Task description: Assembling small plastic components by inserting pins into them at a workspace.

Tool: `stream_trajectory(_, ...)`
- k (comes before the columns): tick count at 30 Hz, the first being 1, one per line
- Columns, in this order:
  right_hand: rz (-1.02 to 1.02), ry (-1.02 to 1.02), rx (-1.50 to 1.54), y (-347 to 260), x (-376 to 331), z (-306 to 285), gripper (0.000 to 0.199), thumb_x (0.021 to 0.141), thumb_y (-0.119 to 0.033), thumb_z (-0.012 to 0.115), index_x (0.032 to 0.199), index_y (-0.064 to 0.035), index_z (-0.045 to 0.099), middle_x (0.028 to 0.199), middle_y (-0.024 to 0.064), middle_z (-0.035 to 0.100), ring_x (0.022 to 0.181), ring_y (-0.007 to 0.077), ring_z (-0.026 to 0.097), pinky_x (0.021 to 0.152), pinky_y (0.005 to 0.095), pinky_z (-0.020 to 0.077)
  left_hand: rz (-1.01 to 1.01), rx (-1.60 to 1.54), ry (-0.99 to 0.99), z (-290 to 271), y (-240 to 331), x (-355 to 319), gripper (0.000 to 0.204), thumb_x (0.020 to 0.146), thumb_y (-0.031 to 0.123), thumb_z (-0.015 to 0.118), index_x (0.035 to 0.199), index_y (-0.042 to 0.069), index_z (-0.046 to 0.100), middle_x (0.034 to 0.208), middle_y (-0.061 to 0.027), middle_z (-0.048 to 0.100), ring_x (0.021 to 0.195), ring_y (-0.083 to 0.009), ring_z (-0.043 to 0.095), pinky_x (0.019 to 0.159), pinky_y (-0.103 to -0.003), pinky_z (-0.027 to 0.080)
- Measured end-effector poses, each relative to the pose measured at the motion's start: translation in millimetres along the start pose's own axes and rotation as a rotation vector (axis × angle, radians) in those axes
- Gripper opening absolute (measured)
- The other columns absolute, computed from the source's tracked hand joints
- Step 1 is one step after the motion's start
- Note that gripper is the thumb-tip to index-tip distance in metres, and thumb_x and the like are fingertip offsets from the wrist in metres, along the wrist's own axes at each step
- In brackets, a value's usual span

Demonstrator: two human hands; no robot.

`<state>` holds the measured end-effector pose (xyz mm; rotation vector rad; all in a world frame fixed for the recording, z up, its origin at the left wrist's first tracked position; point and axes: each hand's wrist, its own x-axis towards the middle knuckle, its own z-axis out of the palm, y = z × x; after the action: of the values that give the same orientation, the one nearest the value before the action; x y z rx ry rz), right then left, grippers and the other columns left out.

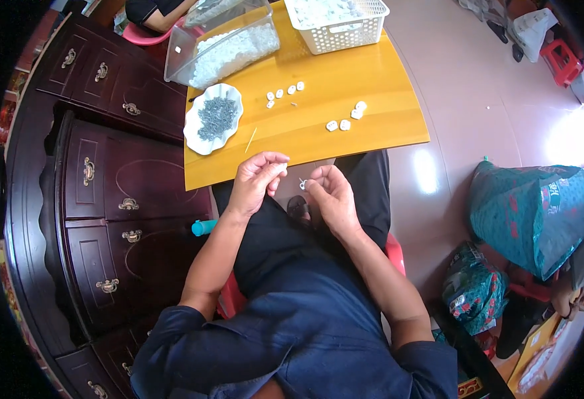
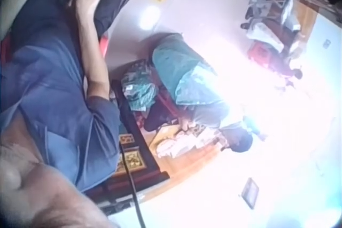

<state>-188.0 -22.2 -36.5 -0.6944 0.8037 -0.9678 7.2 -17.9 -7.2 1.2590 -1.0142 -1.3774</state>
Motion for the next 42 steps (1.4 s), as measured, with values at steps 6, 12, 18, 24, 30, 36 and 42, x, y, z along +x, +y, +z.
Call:
stream_trajectory(6,-0.002,0.008,-0.010,2,1,-5,0.012,0.097,-0.007,0.065,0.104,-0.0084,0.056,0.083,-0.0023,0.063,0.070,0.0056,0.059,0.065,0.0197,0.0467,0.036,0.002,-0.055,4,-6,-9,0.016,0.098,0.008,0.064,0.113,0.003,0.070,0.086,-0.0011,0.066,0.067,-0.0031,0.055,0.060,-0.018,0.047)
stream_trajectory(12,-0.009,-0.006,0.008,2,-1,-5,0.012,0.097,-0.006,0.065,0.105,-0.0086,0.056,0.084,-0.0025,0.063,0.070,0.0056,0.059,0.065,0.0194,0.0467,0.096,0.133,-0.108,0,-4,-14,0.017,0.099,0.009,0.065,0.113,0.000,0.070,0.088,-0.0003,0.066,0.071,-0.0041,0.057,0.066,-0.019,0.050)
stream_trajectory(18,-0.008,-0.026,-0.005,4,-2,-5,0.012,0.098,-0.007,0.065,0.105,-0.0093,0.056,0.086,-0.0032,0.063,0.072,0.0048,0.059,0.067,0.0192,0.0470,0.097,0.115,-0.101,-2,-5,-12,0.017,0.100,0.009,0.064,0.112,0.000,0.070,0.092,-0.0037,0.070,0.073,-0.0060,0.063,0.067,-0.020,0.053)
stream_trajectory(24,-0.026,-0.078,-0.027,6,-2,-6,0.013,0.098,-0.005,0.064,0.106,-0.0084,0.055,0.085,-0.0038,0.062,0.073,0.0041,0.058,0.067,0.0189,0.0465,0.068,0.165,-0.096,-1,-1,-12,0.017,0.099,0.009,0.064,0.111,-0.001,0.070,0.093,-0.0046,0.071,0.069,-0.0063,0.062,0.065,-0.021,0.053)
stream_trajectory(30,-0.040,-0.111,-0.064,5,-4,-3,0.012,0.098,-0.004,0.063,0.106,-0.0074,0.054,0.083,-0.0040,0.061,0.073,0.0040,0.057,0.067,0.0191,0.0461,0.084,0.118,-0.109,-3,-3,-12,0.023,0.098,0.006,0.066,0.119,0.000,0.065,0.091,-0.0025,0.069,0.070,-0.0060,0.061,0.065,-0.020,0.052)
stream_trajectory(36,-0.045,-0.111,-0.083,6,-3,-4,0.013,0.099,-0.005,0.064,0.106,-0.0074,0.054,0.082,-0.0043,0.059,0.072,0.0039,0.057,0.066,0.0189,0.0461,0.029,0.137,-0.194,-4,-5,-13,0.024,0.096,0.003,0.066,0.120,-0.001,0.066,0.095,-0.0023,0.069,0.078,-0.0052,0.063,0.068,-0.021,0.054)
stream_trajectory(42,-0.007,-0.126,-0.065,1,-6,-1,0.013,0.099,-0.005,0.064,0.106,-0.0075,0.054,0.081,-0.0043,0.059,0.071,0.0037,0.056,0.065,0.0186,0.0458,0.062,0.172,-0.194,-5,-6,-15,0.026,0.096,0.003,0.067,0.122,-0.001,0.066,0.094,-0.0014,0.069,0.076,-0.0050,0.062,0.070,-0.021,0.054)
